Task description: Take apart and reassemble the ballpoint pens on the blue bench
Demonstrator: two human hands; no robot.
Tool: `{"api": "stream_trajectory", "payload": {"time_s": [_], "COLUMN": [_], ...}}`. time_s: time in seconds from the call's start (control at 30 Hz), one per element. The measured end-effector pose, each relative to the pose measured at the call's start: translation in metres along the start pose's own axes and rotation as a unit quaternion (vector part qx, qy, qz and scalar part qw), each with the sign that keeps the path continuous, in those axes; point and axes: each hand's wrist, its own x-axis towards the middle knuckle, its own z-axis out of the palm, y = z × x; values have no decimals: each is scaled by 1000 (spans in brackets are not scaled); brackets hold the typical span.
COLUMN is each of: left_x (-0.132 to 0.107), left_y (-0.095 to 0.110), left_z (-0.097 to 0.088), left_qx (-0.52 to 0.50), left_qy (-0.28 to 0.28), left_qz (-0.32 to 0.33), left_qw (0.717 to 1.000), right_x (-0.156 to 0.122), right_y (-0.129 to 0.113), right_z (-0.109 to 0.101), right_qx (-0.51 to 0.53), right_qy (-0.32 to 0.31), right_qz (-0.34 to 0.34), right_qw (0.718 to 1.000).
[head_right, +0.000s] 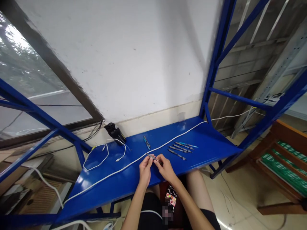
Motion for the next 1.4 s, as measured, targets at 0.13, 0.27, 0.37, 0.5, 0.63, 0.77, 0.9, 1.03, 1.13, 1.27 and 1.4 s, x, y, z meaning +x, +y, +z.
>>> {"api": "stream_trajectory", "payload": {"time_s": [0.13,0.27,0.37,0.5,0.63,0.77,0.9,1.03,1.13,1.27,1.4], "left_x": [-1,-2,-3,-3,-3,-4,-4,-5,-6,-6,-6], "left_y": [1,2,2,1,1,1,0,1,2,4,5], "left_z": [0,0,0,-1,-1,-2,-2,-2,-1,0,0], "left_qx": [-1,-4,-7,-3,6,9,12,29,28,12,5], "left_qy": [-2,-2,1,1,5,9,25,28,27,41,36], "left_qz": [-2,-4,-9,-6,-1,-14,-24,-22,-29,-28,-34], "left_qw": [1000,1000,1000,1000,1000,1000,999,999,999,999,999], "right_x": [0,0,1,0,0,1,1,2,1,-2,-2], "right_y": [1,1,-1,-4,-8,-12,-11,-10,-11,-13,-10], "right_z": [-1,-1,-1,-2,-4,-6,-6,-9,-10,-9,-11], "right_qx": [8,15,18,21,45,36,50,45,44,68,127], "right_qy": [-34,-10,-18,-28,-24,-60,-40,-67,-84,-62,-34], "right_qz": [-3,9,1,13,34,31,47,53,58,70,105], "right_qw": [999,1000,1000,999,998,997,997,995,994,993,986]}}
